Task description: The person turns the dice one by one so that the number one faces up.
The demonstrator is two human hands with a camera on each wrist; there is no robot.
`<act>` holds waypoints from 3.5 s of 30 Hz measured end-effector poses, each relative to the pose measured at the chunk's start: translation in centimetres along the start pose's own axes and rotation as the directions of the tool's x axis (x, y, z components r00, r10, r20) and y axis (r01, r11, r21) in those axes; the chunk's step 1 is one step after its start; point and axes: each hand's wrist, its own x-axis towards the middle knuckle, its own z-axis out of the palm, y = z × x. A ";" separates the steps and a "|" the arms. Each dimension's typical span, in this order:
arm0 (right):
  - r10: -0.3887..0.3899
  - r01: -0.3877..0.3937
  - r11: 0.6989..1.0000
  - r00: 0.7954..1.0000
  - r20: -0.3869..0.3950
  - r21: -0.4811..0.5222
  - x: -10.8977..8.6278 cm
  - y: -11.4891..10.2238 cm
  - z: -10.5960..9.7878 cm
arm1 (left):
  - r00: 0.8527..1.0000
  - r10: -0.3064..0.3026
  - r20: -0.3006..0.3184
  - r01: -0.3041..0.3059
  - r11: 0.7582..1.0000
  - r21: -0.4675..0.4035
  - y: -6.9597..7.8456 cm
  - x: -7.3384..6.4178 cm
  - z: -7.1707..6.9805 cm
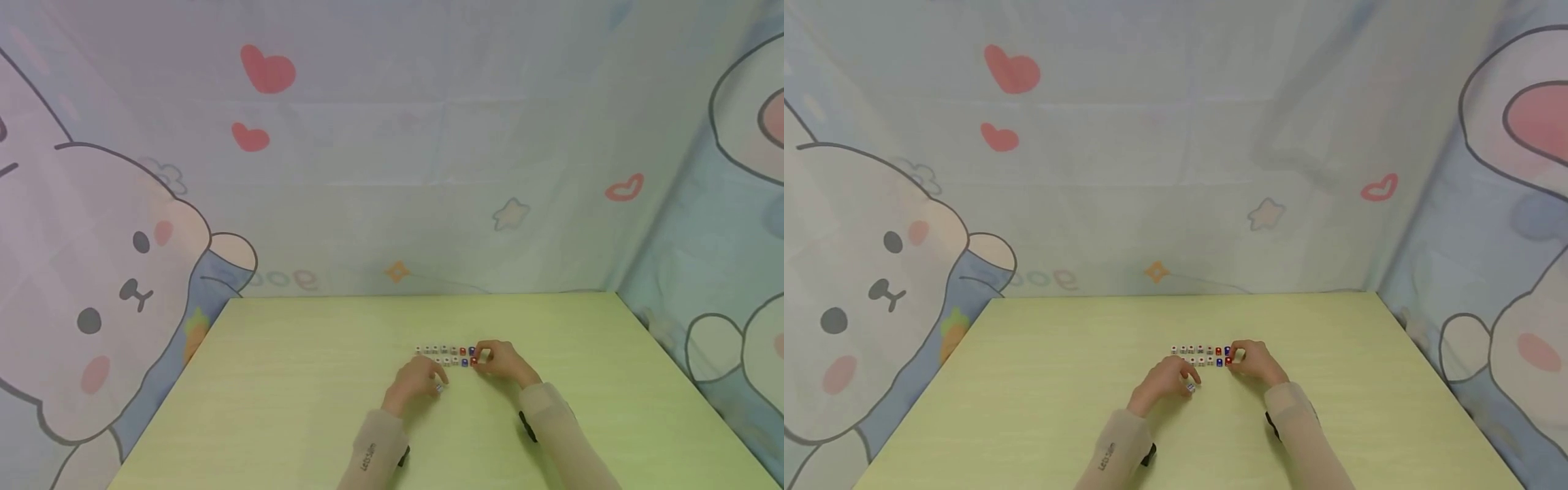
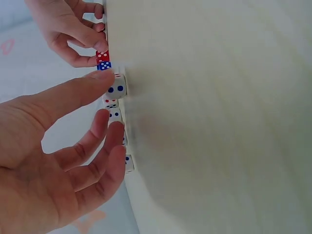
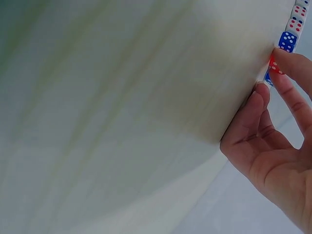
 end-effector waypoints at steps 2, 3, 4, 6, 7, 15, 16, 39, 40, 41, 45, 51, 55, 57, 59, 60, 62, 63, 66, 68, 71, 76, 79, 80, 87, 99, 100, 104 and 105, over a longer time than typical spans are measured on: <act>0.016 -0.016 1.000 1.000 -0.008 -0.011 0.0 -0.2 0.0 | 1.000 0.015 0.014 -0.016 0.999 0.029 0.1 0.1 0.0; 0.060 -0.060 0.998 0.998 -0.005 -0.014 -0.1 -0.5 0.0 | 1.000 0.020 0.019 -0.021 0.999 0.040 0.2 0.0 0.0; 0.076 -0.076 0.997 0.997 -0.009 -0.023 -0.1 -0.7 0.0 | 0.999 0.024 0.022 -0.025 0.998 0.049 0.2 0.0 0.0; 0.091 -0.091 0.995 0.996 -0.016 -0.044 -0.3 -1.0 0.0 | 0.999 0.034 0.021 -0.035 0.998 0.059 0.3 -0.1 0.0; 0.099 -0.100 0.994 0.995 -0.019 -0.055 -0.3 -1.2 0.0 | 0.999 0.039 0.018 -0.040 0.997 0.066 0.2 -0.1 0.1; 0.111 -0.112 0.992 0.994 -0.021 -0.064 -0.4 -1.4 0.1 | 0.999 0.006 -0.047 -0.001 0.993 0.117 -0.6 -0.8 -0.8; 0.114 -0.115 0.992 0.993 -0.021 -0.058 -0.4 -1.5 0.0 | 0.998 -0.001 -0.057 0.006 0.995 0.098 -0.9 -0.8 -0.9; 0.126 -0.127 0.991 0.992 -0.019 -0.033 -0.4 -1.6 0.1 | 0.988 -0.100 -0.116 0.096 0.995 -0.040 -3.8 -1.2 -2.5; 0.125 -0.126 0.992 0.992 -0.018 -0.031 -0.4 -1.6 0.1 | 0.988 -0.100 -0.116 0.097 0.995 -0.033 -3.8 -1.2 -2.5; 0.125 -0.126 0.992 0.992 -0.018 -0.029 -0.4 -1.6 0.1 | 0.988 -0.100 -0.115 0.097 0.995 -0.029 -3.7 -1.2 -2.5; 0.126 -0.126 0.992 0.992 -0.010 -0.022 -0.4 -1.4 0.2 | 0.988 -0.103 -0.117 0.101 0.995 -0.022 -3.6 -1.2 -2.5; 0.116 -0.116 0.993 0.993 -0.016 -0.028 -0.3 -1.3 0.2 | 0.988 -0.094 -0.124 0.091 0.995 -0.035 -3.5 -1.1 -2.5; 0.115 -0.115 0.993 0.993 -0.011 -0.034 -0.3 -1.3 0.1 | 0.988 -0.079 -0.135 0.073 0.996 -0.053 -3.5 -1.1 -2.5; 0.118 -0.118 0.993 0.993 -0.007 -0.033 -0.3 -1.3 0.1 | 0.988 -0.075 -0.137 0.068 0.996 -0.051 -3.5 -1.0 -2.6; 0.116 -0.117 0.993 0.993 -0.005 -0.034 -0.2 -1.3 0.0 | 0.987 -0.077 -0.139 0.071 0.996 -0.051 -3.6 -1.0 -2.7; 0.112 -0.112 0.993 0.994 -0.005 -0.038 -0.2 -1.3 -0.1 | 0.987 -0.084 -0.138 0.077 0.996 -0.053 -3.7 -1.0 -2.8; 0.104 -0.105 0.994 0.995 -0.007 -0.042 -0.2 -1.4 -0.2 | 0.986 -0.097 -0.137 0.091 0.994 -0.053 -3.7 -0.9 -2.9; 0.102 -0.102 0.994 0.995 -0.008 -0.045 -0.2 -1.4 -0.2 | 0.985 -0.105 -0.136 0.098 0.994 -0.056 -3.7 -0.9 -3.0; 0.087 -0.088 0.995 0.996 -0.017 -0.056 -0.2 -1.5 -0.3 | 0.984 -0.124 -0.130 0.118 0.991 -0.056 -3.8 -0.9 -3.1; 0.085 -0.086 0.995 0.996 -0.019 -0.053 -0.2 -1.5 -0.3 | 0.983 -0.129 -0.127 0.124 0.991 -0.048 -3.9 -1.0 -3.1; 0.088 -0.088 0.995 0.996 -0.018 -0.052 -0.3 -1.5 -0.2 | 0.983 -0.132 -0.127 0.128 0.991 -0.034 -4.0 -1.0 -3.0; 0.104 -0.105 0.993 0.994 -0.017 -0.047 -0.4 -1.3 0.1 | 0.983 -0.123 -0.136 0.122 0.992 -0.015 -4.1 -1.1 -2.7; 0.108 -0.108 0.993 0.994 -0.017 -0.044 -0.4 -1.2 0.2 | 0.984 -0.123 -0.130 0.120 0.992 -0.032 -4.0 -1.1 -2.6; 0.109 -0.109 0.993 0.994 -0.015 -0.042 -0.4 -1.2 0.2 | 0.984 -0.123 -0.127 0.119 0.992 -0.037 -3.9 -1.2 -2.6; 0.110 -0.111 0.993 0.994 -0.013 -0.045 -0.3 -1.1 0.3 | 0.981 -0.139 -0.138 0.135 0.990 -0.036 -3.9 -1.3 -2.6; 0.104 -0.105 0.993 0.994 -0.014 -0.047 -0.5 -1.0 0.2 | 0.979 -0.133 -0.152 0.125 0.990 -0.058 -4.2 -1.4 -2.8; 0.106 -0.106 0.993 0.994 -0.013 -0.045 -0.5 -1.0 0.2 | 0.980 -0.132 -0.148 0.124 0.990 -0.063 -4.2 -1.4 -2.8; 0.101 -0.102 0.994 0.995 -0.018 -0.047 -0.5 -1.0 0.2 | 0.985 -0.133 -0.113 0.124 0.989 -0.085 -4.1 -1.4 -3.1; 0.101 -0.102 0.994 0.995 -0.020 -0.046 -0.5 -1.1 0.2 | 0.986 -0.133 -0.099 0.125 0.988 -0.086 -4.0 -1.4 -3.2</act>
